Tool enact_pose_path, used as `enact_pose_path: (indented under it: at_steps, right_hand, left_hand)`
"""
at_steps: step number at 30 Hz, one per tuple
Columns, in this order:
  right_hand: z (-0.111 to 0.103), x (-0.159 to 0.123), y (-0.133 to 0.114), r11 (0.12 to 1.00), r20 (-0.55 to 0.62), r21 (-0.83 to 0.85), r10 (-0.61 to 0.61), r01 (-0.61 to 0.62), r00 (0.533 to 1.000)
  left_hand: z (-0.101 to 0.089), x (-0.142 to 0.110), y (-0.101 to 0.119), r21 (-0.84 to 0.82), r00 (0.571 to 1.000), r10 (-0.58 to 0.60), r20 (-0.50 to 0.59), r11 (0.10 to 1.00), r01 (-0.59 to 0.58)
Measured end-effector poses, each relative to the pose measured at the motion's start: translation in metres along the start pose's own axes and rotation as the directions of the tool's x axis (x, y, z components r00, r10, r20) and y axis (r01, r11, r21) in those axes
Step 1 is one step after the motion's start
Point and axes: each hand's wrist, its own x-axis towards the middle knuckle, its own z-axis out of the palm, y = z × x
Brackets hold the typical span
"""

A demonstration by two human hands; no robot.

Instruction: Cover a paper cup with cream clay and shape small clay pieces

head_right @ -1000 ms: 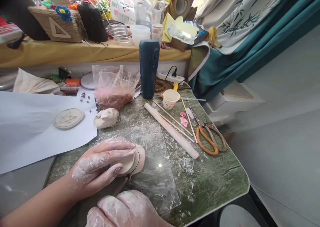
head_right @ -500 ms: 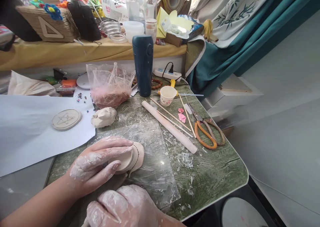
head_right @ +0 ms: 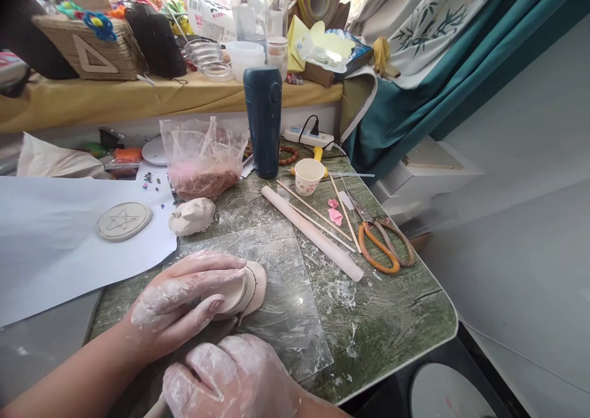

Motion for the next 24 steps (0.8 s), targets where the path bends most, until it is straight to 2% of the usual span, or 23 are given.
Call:
enact_pose_path:
  at_steps: [7,16,24]
  right_hand:
    - [-0.010,0.004,0.006,1.000,-0.074,0.005,0.012,-0.012,0.997]
    - [-0.008,0.002,0.012,0.996,0.043,-0.021,-0.083,0.084,0.996]
    - [-0.021,0.007,0.019,0.997,0.054,0.017,-0.073,0.073,0.996]
  left_hand:
    - [0.000,0.000,0.000,0.000,1.000,-0.011,-0.004,1.000,0.011]
    - [-0.001,0.002,0.002,0.010,1.000,0.000,-0.001,1.000,0.000]
    - [-0.001,0.000,0.000,-0.003,1.000,-0.012,-0.001,1.000,0.012]
